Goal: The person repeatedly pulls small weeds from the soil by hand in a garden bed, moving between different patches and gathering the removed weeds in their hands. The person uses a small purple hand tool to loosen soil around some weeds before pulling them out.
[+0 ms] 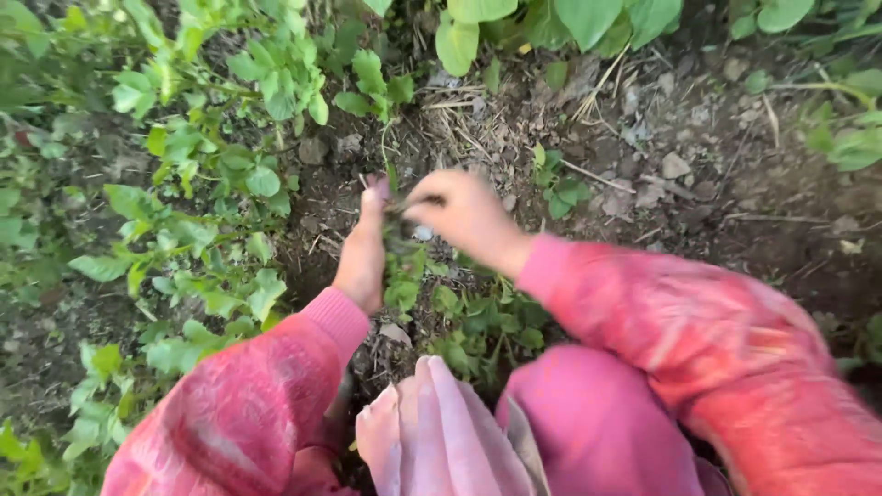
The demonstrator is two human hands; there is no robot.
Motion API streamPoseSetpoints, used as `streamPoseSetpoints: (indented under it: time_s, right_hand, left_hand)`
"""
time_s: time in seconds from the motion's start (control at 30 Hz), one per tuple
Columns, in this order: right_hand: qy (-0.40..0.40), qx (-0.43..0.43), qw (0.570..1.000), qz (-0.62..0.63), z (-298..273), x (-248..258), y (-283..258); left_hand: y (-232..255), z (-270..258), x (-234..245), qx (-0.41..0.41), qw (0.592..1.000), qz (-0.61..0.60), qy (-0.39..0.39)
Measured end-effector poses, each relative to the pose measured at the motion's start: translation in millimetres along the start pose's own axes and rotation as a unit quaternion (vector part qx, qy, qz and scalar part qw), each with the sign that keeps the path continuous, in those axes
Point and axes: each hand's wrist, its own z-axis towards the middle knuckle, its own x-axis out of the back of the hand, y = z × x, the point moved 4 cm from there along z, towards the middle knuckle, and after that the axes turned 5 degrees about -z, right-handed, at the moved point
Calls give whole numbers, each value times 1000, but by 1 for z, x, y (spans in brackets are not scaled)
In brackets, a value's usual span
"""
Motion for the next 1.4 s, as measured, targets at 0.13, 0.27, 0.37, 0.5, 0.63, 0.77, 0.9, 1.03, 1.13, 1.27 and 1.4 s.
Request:
streamPoseSetpoints:
  time_s: [0.13, 0.27, 0.37, 0.5, 0.63, 0.77, 0.9, 1.03, 1.13, 1.27, 1.4]
  right_hand:
    - [28, 150, 987, -47, 4, -37, -22]
    - [-81, 198, 968, -130, 2, 8, -73]
    - [-259, 225, 930, -130, -8, 80, -81]
    - [-269, 218, 917, -199, 10, 93, -86]
    - [-309, 204, 887, -276, 2, 93, -78]
    - [-340, 174, 858, -343, -18, 98, -72]
    - [-357, 131, 824, -420, -37, 112, -62]
    - [-371, 98, 771, -508, -33, 134, -56]
    - [-373, 96, 721, -576, 0, 143, -49]
    - [-352, 89, 674, -643, 48, 137, -18]
    - [-347, 88, 637, -683, 85, 112, 37]
  left_hand:
    - [-3, 34, 23, -143, 989, 45, 15]
    - [13, 54, 52, -243, 960, 123, 71]
    - [0, 108, 69, -255, 961, 97, 47]
    - [27, 131, 54, -191, 977, 79, 47]
    - [6, 189, 47, -225, 968, 108, 32]
    - [-26, 279, 32, -226, 947, 226, 36]
    - [-8, 280, -24, -242, 934, 263, -9]
    - [-1, 264, -77, -210, 914, 338, -82]
    - [22, 204, -86, -231, 892, 363, -137]
    - [-19, 268, -95, -254, 874, 369, -190]
    - [-6, 235, -53, -239, 852, 405, -228]
